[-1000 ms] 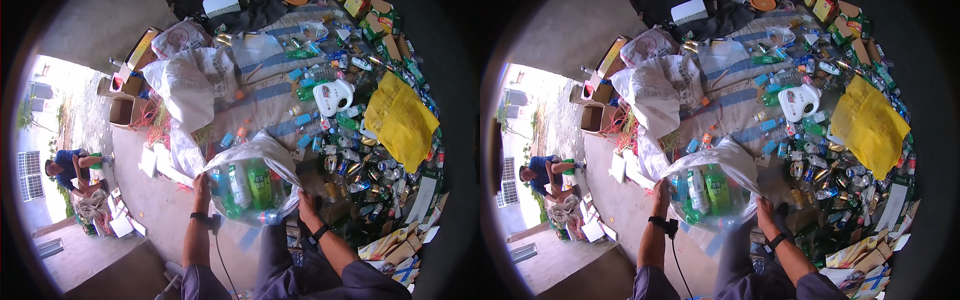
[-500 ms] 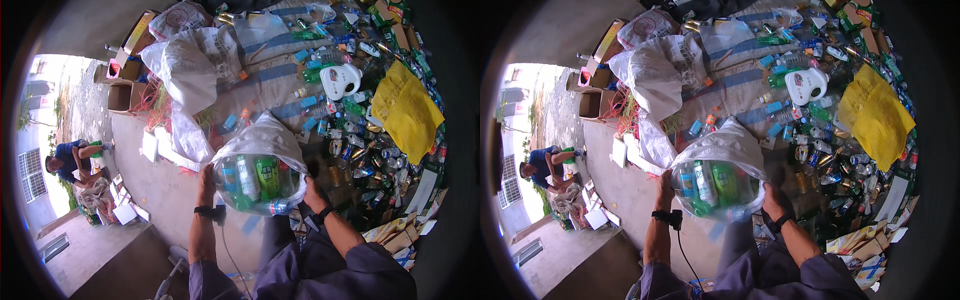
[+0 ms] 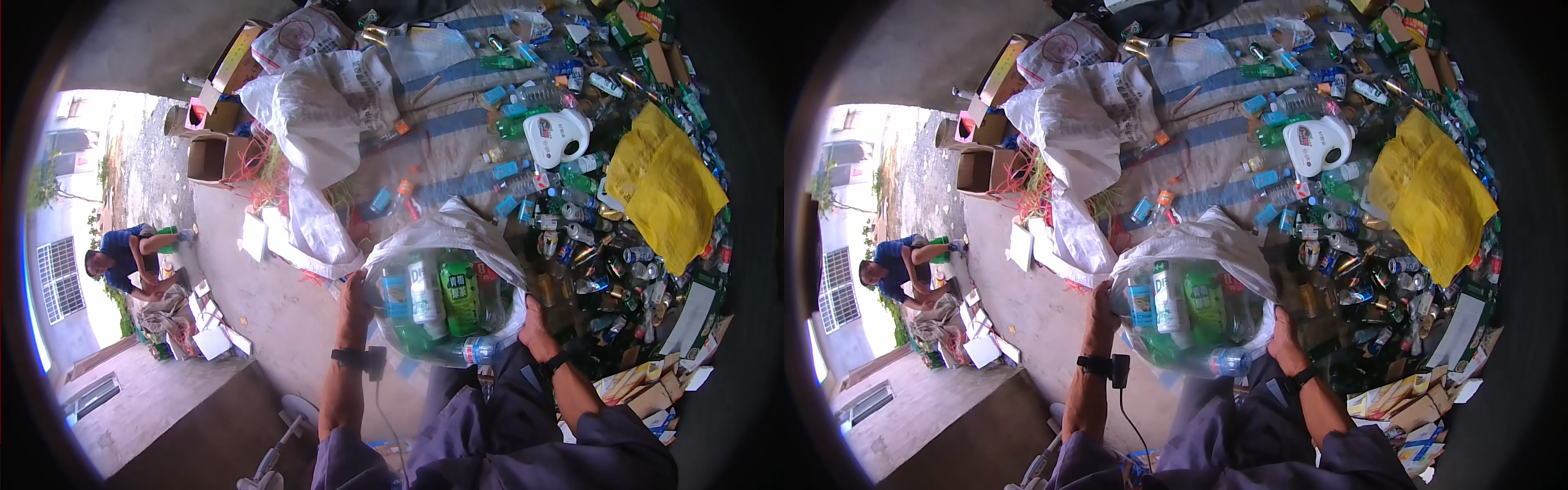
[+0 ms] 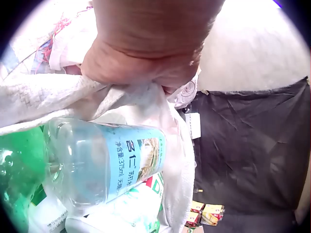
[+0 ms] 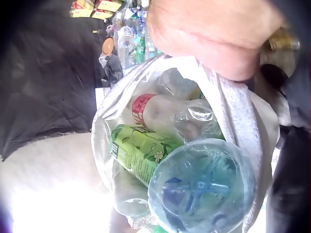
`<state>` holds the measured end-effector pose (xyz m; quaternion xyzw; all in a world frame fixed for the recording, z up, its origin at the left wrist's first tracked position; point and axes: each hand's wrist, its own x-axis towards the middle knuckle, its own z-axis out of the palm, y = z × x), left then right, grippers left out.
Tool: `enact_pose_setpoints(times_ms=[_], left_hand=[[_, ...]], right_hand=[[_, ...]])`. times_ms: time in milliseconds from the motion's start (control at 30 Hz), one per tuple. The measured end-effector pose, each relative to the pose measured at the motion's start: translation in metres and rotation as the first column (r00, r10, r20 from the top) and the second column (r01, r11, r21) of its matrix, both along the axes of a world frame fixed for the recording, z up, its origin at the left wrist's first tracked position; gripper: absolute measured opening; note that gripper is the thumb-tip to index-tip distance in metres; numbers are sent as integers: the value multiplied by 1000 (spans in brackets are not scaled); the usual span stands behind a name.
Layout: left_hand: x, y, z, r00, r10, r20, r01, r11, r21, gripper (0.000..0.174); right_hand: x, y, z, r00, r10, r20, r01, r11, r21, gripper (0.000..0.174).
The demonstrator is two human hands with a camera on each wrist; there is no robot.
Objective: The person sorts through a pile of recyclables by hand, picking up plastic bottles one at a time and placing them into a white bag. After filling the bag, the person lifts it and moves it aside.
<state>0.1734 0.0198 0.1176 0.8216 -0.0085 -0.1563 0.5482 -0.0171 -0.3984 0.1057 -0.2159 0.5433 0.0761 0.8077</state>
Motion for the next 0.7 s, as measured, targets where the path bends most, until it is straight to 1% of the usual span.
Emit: enact_pose_setpoints(times_ms=[33, 67, 100, 133, 167, 200, 233, 267, 300, 333, 367, 400, 433, 467, 500, 533, 567, 600, 633, 667, 700], left_hand=[[2, -12, 11, 985, -99, 142, 87, 992, 90, 52], [8, -28, 31, 939, -199, 281, 149, 971, 189, 54], [18, -62, 79, 837, -289, 464, 156, 940, 303, 49], [17, -75, 91, 835, -289, 468, 154, 940, 306, 49], [16, -85, 98, 854, -275, 441, 155, 945, 288, 45], [18, -101, 117, 873, -261, 413, 156, 950, 271, 41], [18, -119, 137, 883, -237, 406, 131, 953, 272, 32], [12, -125, 131, 927, -165, 335, 88, 969, 233, 21], [9, -135, 137, 996, 85, -38, -88, 991, -101, 18], [8, -144, 142, 867, 194, -458, -368, 870, -327, 16], [11, -148, 131, 637, 172, -752, -620, 694, -366, 17], [3, -148, 111, 731, 205, -651, -545, 750, -375, 17], [1, -146, 97, 745, 183, -641, -526, 753, -396, 20], [-4, -145, 86, 757, 161, -633, -508, 754, -416, 25], [-10, -144, 74, 762, 159, -627, -503, 756, -419, 25], [-13, -145, 61, 738, 177, -651, -546, 724, -422, 30], [-11, -153, 56, 714, 190, -674, -586, 689, -426, 36], [-9, -166, 67, 724, 181, -666, -576, 691, -438, 36], [-13, -177, 78, 909, 131, -397, -265, 915, -305, 38], [-16, -186, 86, 992, -34, -125, 29, 999, -44, 40], [-6, -202, 93, 915, 86, -394, -200, 945, -260, 41]], right_hand=[[-4, -10, 0, 999, -34, -25, 33, 999, -18, 41], [-6, -15, 0, 996, -69, -50, 67, 997, -34, 40], [-4, -21, 15, 997, -74, -26, 72, 996, -58, 38], [-4, -29, 22, 997, -76, 4, 76, 997, -33, 38], [-6, -38, 26, 997, -73, 29, 73, 997, -8, 39], [-9, -48, 30, 996, -69, 55, 69, 998, 17, 39], [-13, -60, 35, 995, -57, 81, 56, 998, 10, 40], [0, -67, 73, 998, -59, 32, 58, 998, 31, 41], [-1, -76, 82, 998, -54, 46, 54, 999, 5, 42], [-3, -87, 88, 997, -48, 61, 50, 999, -22, 42], [0, -95, 102, 997, -52, 65, 56, 996, -64, 42], [-4, -109, 103, 996, -57, 74, 61, 996, -59, 41], [-8, -122, 102, 997, -50, 59, 55, 996, -70, 40], [-14, -135, 101, 998, -44, 42, 47, 996, -80, 40], [-21, -149, 99, 999, -22, 39, 26, 995, -95, 38], [-25, -161, 100, 998, -30, 55, 35, 994, -99, 38], [-28, -172, 102, 995, -69, 74, 78, 989, -128, 38], [-24, -178, 109, 990, -105, 91, 118, 981, -154, 37], [-25, -188, 120, 993, -74, 94, 86, 988, -130, 37], [-28, -196, 118, 992, -77, 99, 90, 987, -134, 37], [-37, -210, 112, 992, -63, 107, 76, 990, -123, 43]])
